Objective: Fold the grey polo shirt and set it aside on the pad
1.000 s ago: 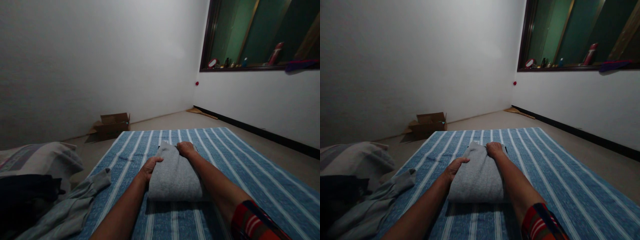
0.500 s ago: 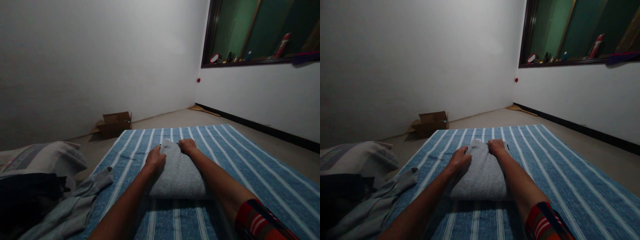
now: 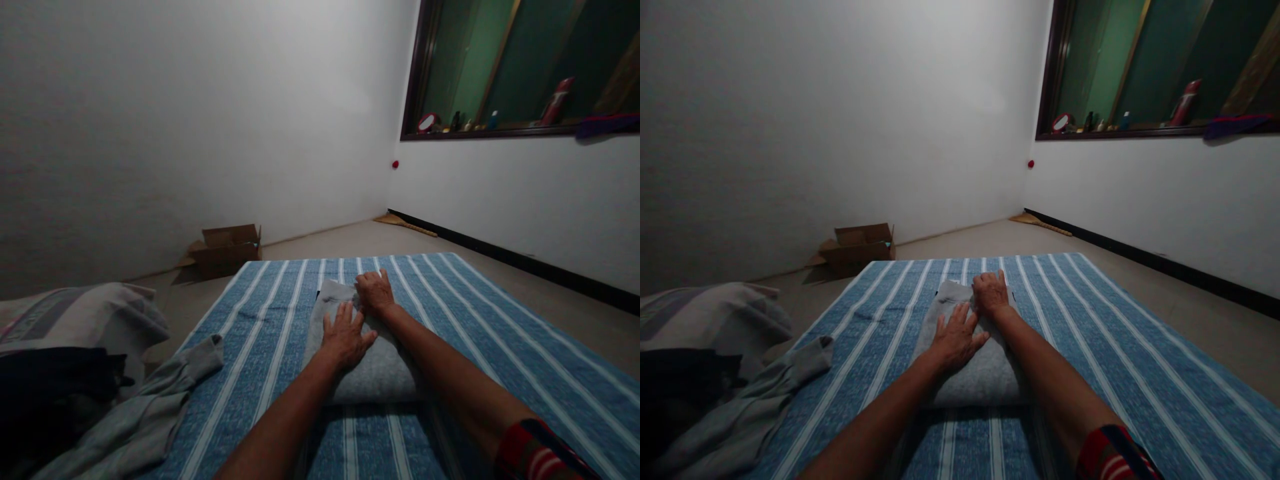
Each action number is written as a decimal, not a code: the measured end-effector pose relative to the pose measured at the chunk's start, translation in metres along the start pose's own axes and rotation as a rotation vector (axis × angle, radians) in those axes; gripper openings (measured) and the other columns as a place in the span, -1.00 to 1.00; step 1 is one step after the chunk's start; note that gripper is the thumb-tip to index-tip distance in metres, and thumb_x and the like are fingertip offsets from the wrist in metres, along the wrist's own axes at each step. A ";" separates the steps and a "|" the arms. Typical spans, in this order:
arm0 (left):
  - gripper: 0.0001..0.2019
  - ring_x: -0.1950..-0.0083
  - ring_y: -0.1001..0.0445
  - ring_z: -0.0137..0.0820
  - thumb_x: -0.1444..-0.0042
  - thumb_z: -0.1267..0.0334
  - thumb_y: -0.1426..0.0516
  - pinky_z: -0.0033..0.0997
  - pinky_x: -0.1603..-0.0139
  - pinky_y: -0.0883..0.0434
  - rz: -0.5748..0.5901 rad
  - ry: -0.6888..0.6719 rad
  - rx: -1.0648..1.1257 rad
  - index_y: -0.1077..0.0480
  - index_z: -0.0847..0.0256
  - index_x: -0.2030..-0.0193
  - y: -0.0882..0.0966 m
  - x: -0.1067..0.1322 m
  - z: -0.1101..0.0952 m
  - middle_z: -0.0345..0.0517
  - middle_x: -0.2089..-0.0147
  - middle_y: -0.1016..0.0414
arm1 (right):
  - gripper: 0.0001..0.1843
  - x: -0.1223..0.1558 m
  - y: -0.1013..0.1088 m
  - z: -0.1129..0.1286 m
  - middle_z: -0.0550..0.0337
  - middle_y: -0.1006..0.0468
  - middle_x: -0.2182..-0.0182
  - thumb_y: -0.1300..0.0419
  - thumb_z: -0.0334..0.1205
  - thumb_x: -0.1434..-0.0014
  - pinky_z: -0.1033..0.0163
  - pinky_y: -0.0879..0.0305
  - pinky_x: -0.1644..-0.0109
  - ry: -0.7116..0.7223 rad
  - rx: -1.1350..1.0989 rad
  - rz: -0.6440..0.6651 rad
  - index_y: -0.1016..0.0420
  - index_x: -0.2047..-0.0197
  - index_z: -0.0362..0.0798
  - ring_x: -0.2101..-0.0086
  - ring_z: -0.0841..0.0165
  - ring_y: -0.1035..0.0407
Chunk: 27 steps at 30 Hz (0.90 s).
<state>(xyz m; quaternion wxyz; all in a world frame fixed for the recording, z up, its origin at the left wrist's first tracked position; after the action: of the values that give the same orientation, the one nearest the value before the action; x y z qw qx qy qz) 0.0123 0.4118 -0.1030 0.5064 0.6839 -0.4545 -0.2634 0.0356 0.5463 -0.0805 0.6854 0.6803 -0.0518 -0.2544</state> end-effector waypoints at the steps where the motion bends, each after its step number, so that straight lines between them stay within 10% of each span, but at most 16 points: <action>1: -0.29 -0.44 0.38 0.00 -0.17 -0.17 0.14 0.34 -0.26 0.33 -0.001 0.005 0.005 0.06 0.14 -0.38 -0.001 0.000 0.001 0.20 -0.45 0.30 | -0.66 0.004 0.001 0.002 -0.04 -0.48 0.08 0.14 -0.23 -0.33 0.02 0.16 -0.21 0.023 -0.023 -0.007 -0.44 0.09 -0.08 0.00 0.21 -0.28; 9: -0.32 -0.44 0.30 0.00 -0.16 -0.19 0.11 0.33 -0.26 0.31 -0.064 0.043 -0.009 -0.05 0.12 -0.34 -0.005 0.001 -0.002 0.19 -0.45 0.21 | -0.62 0.026 -0.024 -0.004 0.14 -0.54 0.29 0.15 -0.26 -0.36 0.32 -0.08 0.14 0.210 -0.221 0.086 -0.46 0.30 -0.09 0.26 0.39 -0.34; 17: -0.37 -0.40 0.09 0.07 -0.15 -0.06 0.04 0.35 -0.25 0.19 -0.102 -0.001 0.038 -0.10 0.21 -0.29 0.002 -0.001 0.003 0.27 -0.38 -0.01 | -0.61 0.037 -0.011 -0.003 0.08 -0.53 0.30 0.14 -0.24 -0.35 0.26 -0.12 0.11 0.110 -0.250 -0.030 -0.47 0.29 -0.12 0.26 0.34 -0.35; 24: -0.50 -0.38 -0.01 -0.06 -0.20 0.07 0.04 0.10 -0.33 0.08 -0.159 -0.089 -0.009 -0.18 0.29 -0.21 0.013 0.035 0.002 0.26 -0.33 -0.13 | -0.77 0.134 0.032 0.004 -0.01 -0.51 0.12 -0.07 -0.15 -0.23 0.04 -0.10 -0.14 0.288 -0.239 -0.128 -0.45 0.13 -0.06 0.07 0.20 -0.34; 27: -0.46 -0.39 0.04 -0.03 -0.13 0.12 -0.06 0.14 -0.33 0.07 -0.132 -0.228 -0.100 -0.18 0.25 -0.24 0.005 0.073 -0.010 0.22 -0.36 -0.09 | -0.53 0.180 0.027 0.009 -0.05 -0.42 -0.07 -0.17 -0.05 -0.13 -0.08 -0.02 -0.24 0.432 -0.209 -0.185 -0.34 -0.09 -0.04 -0.11 0.11 -0.23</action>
<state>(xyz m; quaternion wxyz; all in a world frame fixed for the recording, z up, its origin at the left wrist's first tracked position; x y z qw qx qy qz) 0.0514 0.3507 -0.0880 0.4662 0.6519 -0.4495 -0.3945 0.1951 0.4614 -0.1034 0.7209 0.6462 0.1851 -0.1688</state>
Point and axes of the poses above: each hand's wrist, its own x-axis away from the middle knuckle, its own y-axis out of the back of the hand, z = x × y, the point moved 1 cm from there along -x, towards the middle knuckle
